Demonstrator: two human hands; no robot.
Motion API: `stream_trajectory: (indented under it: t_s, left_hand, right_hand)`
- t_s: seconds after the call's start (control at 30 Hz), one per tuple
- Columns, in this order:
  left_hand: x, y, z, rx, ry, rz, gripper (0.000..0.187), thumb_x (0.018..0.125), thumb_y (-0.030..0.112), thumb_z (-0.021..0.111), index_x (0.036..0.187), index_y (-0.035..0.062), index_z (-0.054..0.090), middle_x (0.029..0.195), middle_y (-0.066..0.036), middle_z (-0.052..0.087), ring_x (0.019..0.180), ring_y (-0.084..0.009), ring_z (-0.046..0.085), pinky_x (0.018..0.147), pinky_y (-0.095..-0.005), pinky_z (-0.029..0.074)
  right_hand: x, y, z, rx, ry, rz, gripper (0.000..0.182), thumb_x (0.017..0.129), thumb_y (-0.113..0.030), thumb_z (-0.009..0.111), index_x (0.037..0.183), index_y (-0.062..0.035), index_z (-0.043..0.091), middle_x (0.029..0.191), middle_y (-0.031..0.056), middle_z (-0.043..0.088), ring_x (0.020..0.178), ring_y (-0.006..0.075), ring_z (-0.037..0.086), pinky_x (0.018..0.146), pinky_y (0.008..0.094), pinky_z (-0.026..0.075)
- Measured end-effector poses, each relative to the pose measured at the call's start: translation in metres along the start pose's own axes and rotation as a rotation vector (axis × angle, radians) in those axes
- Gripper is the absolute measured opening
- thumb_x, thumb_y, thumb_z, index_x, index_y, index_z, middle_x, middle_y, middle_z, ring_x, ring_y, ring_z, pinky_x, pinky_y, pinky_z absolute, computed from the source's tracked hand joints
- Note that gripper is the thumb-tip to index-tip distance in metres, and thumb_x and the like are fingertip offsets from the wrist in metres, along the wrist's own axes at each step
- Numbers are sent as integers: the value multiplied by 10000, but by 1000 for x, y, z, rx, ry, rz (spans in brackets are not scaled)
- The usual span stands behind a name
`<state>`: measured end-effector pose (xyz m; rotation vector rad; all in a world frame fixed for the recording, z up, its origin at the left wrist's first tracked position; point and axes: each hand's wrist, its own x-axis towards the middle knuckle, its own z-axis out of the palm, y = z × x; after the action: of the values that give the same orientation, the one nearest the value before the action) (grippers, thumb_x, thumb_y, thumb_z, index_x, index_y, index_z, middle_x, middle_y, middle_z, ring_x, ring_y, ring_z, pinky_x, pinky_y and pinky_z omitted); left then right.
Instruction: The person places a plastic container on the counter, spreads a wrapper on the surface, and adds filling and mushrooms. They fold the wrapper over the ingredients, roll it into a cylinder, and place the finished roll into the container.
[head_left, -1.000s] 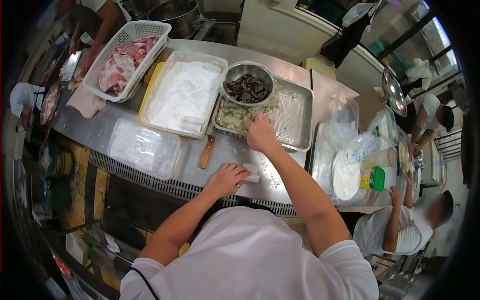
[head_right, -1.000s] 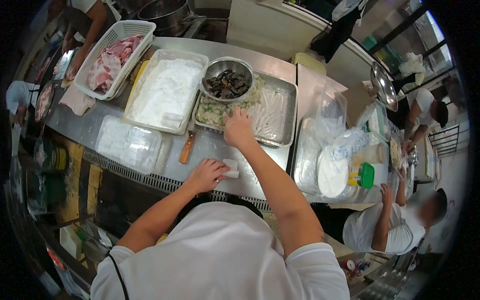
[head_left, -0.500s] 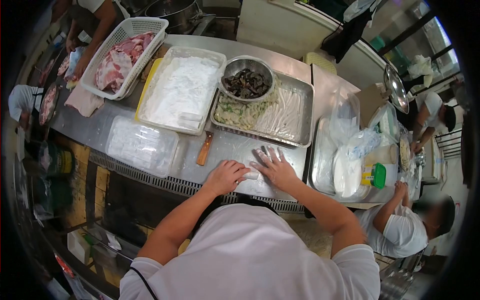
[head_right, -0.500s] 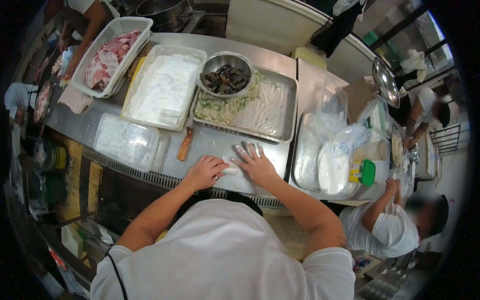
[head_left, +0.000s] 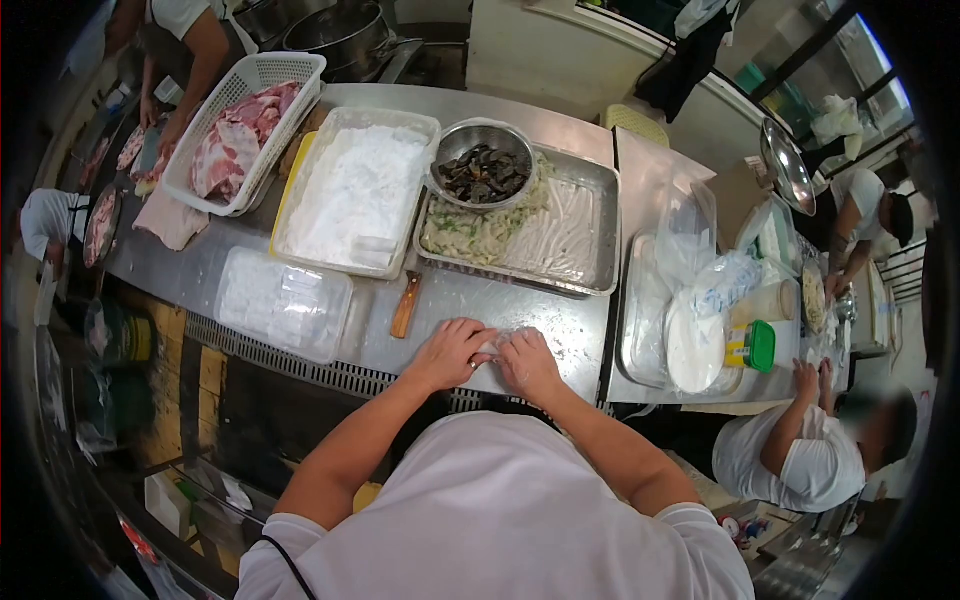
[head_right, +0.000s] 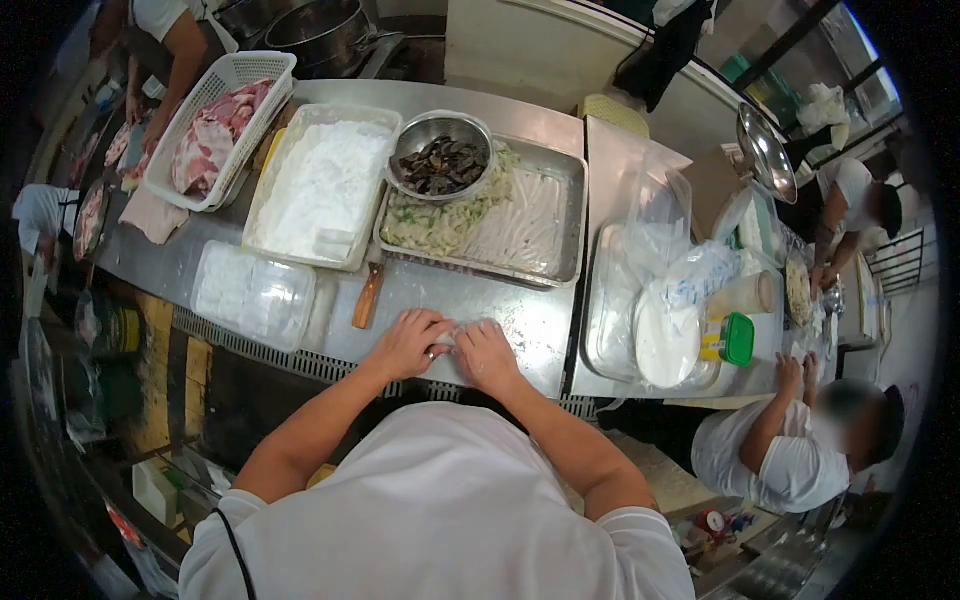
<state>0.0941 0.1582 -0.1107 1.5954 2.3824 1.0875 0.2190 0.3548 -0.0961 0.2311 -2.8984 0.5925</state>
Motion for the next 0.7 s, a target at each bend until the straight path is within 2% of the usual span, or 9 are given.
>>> stream_trajectory:
  t_s: [0.17, 0.27, 0.37, 0.57, 0.7]
  left_hand:
    - [3, -13, 15, -39, 87, -23, 263, 959, 217, 769, 1197, 108, 747, 1227, -109, 673, 1196, -345, 621, 1038, -486, 486]
    - [11, -12, 18, 31, 174, -65, 222, 964, 209, 759, 1164, 111, 753, 1239, -111, 676, 1200, -354, 620, 1049, -501, 481]
    - [16, -13, 20, 70, 196, -78, 238, 967, 213, 751, 1181, 109, 749, 1260, -106, 670, 1203, -357, 616, 1054, -506, 477]
    - [10, -10, 15, 120, 168, -55, 375, 980, 207, 732, 1337, 94, 703, 1376, -148, 639, 1286, -383, 589, 1099, -517, 461]
    - [8, -6, 9, 90, 214, -116, 468, 980, 199, 728, 1412, 46, 638, 1412, -185, 619, 1314, -407, 572, 1119, -529, 448]
  right_hand:
    - [14, 6, -7, -95, 12, 44, 325, 946, -183, 699, 1234, -32, 697, 1126, 159, 654, 1113, 396, 607, 1092, 557, 447]
    - [19, 13, 4, -43, -26, 152, 359, 948, -179, 708, 1278, -40, 713, 1239, 183, 660, 1184, 400, 581, 1118, 563, 423]
    - [19, 4, 2, -91, 24, 109, 386, 986, -209, 660, 1322, -20, 671, 1277, 201, 643, 1213, 415, 590, 1169, 589, 399]
    - [21, 0, 3, -158, -6, 138, 541, 990, -251, 677, 1466, -12, 589, 1386, 218, 611, 1290, 415, 560, 1197, 605, 374]
    - [24, -2, -5, -94, -69, 117, 579, 958, -233, 722, 1477, -17, 587, 1385, 221, 613, 1289, 415, 562, 1203, 590, 375]
